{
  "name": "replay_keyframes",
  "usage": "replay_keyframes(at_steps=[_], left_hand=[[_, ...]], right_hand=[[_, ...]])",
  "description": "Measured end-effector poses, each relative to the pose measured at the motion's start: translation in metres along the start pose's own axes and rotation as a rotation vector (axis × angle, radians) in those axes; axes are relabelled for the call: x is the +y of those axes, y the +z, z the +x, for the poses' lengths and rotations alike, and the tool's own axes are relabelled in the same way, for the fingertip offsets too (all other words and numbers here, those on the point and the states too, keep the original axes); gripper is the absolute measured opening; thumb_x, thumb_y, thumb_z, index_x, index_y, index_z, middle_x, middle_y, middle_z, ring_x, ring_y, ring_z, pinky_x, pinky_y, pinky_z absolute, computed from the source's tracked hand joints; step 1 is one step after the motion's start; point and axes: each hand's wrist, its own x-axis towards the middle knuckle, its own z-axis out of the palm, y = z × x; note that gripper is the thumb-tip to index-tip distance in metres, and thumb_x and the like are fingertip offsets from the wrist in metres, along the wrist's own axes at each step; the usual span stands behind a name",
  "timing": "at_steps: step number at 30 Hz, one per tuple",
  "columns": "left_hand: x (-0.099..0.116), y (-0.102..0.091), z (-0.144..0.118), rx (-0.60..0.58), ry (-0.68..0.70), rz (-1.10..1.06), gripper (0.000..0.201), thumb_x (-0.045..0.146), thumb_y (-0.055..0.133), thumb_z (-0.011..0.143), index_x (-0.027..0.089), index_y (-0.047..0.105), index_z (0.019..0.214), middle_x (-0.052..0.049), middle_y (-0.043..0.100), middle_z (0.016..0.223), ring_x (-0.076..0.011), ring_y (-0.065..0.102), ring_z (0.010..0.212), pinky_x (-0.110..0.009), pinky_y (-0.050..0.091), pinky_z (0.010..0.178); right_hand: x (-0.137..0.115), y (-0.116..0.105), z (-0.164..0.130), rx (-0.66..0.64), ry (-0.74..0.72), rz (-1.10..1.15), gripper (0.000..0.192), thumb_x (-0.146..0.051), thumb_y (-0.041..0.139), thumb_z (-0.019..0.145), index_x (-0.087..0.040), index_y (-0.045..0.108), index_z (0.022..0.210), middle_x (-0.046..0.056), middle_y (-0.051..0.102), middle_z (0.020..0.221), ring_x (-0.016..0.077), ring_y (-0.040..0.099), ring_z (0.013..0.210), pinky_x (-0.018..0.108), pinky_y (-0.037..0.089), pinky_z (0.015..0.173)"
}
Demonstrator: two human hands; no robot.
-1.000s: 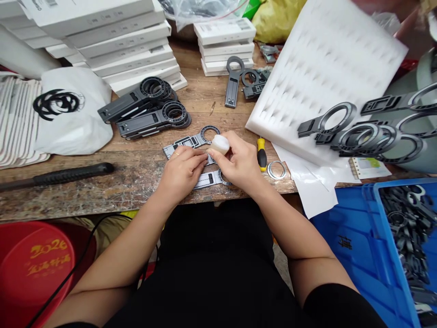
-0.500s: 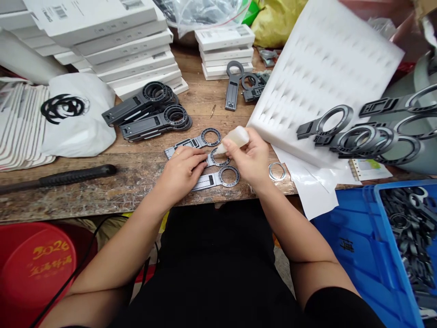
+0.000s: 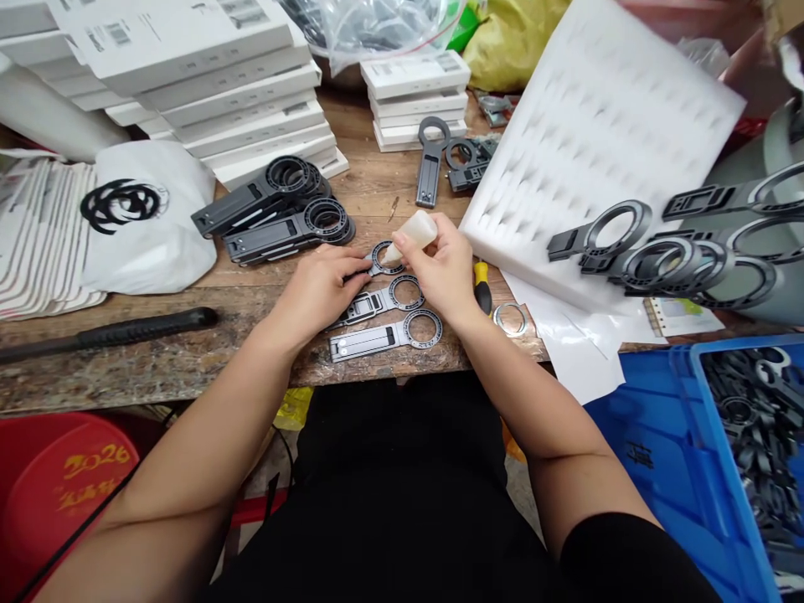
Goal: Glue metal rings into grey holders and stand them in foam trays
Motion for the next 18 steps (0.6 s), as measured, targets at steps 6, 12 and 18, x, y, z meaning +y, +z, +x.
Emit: replay_keyframes(at_steps=[6,12,18], left_hand=[[-0.0004,0.0005,-0.0001,0.01,0.002,-0.014,0.022,0.018,0.064,0.097,0.018,0.085,0.104,-0.011,0.081,0.114,-0.03,0.071,0.108,-0.049,0.056,0.104],[-0.0009,0.0013,-0.0002,0.022,0.002,-0.035,0.023,0.018,0.065,0.096,0.017,0.085,0.107,-0.012,0.081,0.115,-0.0305,0.071,0.108,-0.049,0.057,0.103],[-0.0018,0.0007,0.0,0.011,0.003,-0.042,0.023,0.018,0.065,0.097,0.017,0.085,0.109,-0.012,0.081,0.115,-0.03,0.071,0.108,-0.049,0.057,0.103]], right_hand=[[0.0043,0.0038,-0.002,-0.02,-0.057,-0.097,0.051,-0.071,0.081,0.082,-0.026,0.06,0.093,-0.001,0.065,0.082,0.0165,0.06,0.069,0.033,0.057,0.062],[0.0021,0.004,-0.0051,-0.047,-0.113,-0.222,0.045,-0.066,0.077,0.088,-0.026,0.061,0.097,-0.001,0.065,0.082,0.0175,0.059,0.07,0.034,0.055,0.064],[-0.0028,0.0097,0.001,-0.07,-0.187,-0.323,0.042,-0.065,0.074,0.091,-0.026,0.06,0.093,-0.002,0.061,0.077,0.0178,0.057,0.067,0.036,0.053,0.065]])
